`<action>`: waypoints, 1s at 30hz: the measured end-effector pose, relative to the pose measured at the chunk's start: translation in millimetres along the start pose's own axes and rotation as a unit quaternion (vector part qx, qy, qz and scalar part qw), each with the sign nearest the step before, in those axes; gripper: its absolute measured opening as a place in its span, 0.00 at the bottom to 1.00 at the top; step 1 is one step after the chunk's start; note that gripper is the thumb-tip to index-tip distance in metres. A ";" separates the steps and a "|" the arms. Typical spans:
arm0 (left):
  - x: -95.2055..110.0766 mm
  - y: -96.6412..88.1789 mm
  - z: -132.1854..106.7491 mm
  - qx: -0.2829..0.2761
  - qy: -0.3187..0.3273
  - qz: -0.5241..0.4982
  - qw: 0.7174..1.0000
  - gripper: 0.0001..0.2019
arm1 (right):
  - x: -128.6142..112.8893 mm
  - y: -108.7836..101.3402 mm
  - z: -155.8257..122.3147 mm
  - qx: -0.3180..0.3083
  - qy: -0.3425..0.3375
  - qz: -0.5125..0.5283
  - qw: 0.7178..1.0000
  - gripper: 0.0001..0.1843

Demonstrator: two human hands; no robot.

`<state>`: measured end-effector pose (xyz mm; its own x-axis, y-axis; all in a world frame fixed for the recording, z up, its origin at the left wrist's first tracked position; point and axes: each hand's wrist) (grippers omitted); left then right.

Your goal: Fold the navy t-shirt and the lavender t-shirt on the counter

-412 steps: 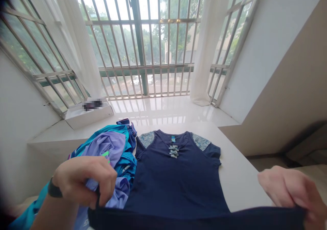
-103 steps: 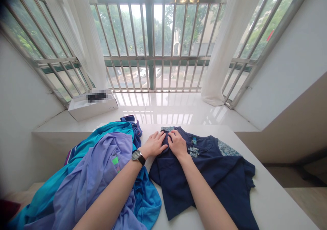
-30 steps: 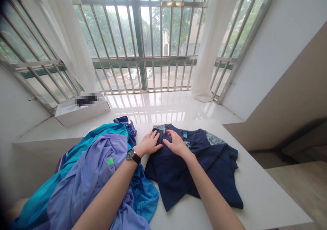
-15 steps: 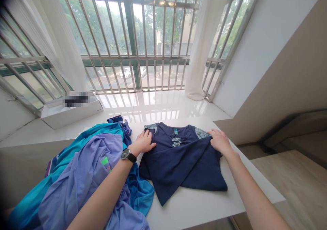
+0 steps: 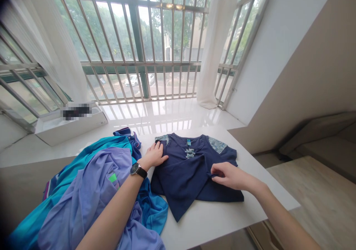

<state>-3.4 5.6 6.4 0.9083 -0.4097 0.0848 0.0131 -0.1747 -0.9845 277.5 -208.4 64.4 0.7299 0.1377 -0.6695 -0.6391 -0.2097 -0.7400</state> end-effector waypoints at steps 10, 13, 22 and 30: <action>-4.8 2.0 3.3 0.000 0.009 -0.019 1.000 0.35 | 126.0 -71.9 13.4 0.325 0.214 -0.148 0.909 0.15; -4.7 0.5 3.0 -0.006 0.007 -0.018 1.000 0.36 | 140.6 -72.6 14.6 0.292 0.219 -0.159 0.917 0.10; -3.9 -1.8 2.4 -0.014 0.006 -0.019 1.000 0.35 | 137.3 -67.3 16.9 0.255 0.189 -0.067 0.946 0.18; -1.8 -4.4 0.0 -0.016 -0.001 0.003 1.000 0.36 | 150.6 -70.9 19.7 0.153 0.202 0.008 0.967 0.21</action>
<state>-5.1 7.1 10.6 0.9090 -0.4094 0.0783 -0.0058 -0.2002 -0.9797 428.0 -153.7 14.8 0.7150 -0.2658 -0.6466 -0.6479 0.0954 -0.7557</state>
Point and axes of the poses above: each hand's wrist, its own z-axis towards the middle knuckle, its own y-axis out of the palm, x = y × z, and after that the axes turned 15 degrees about -y, right-handed
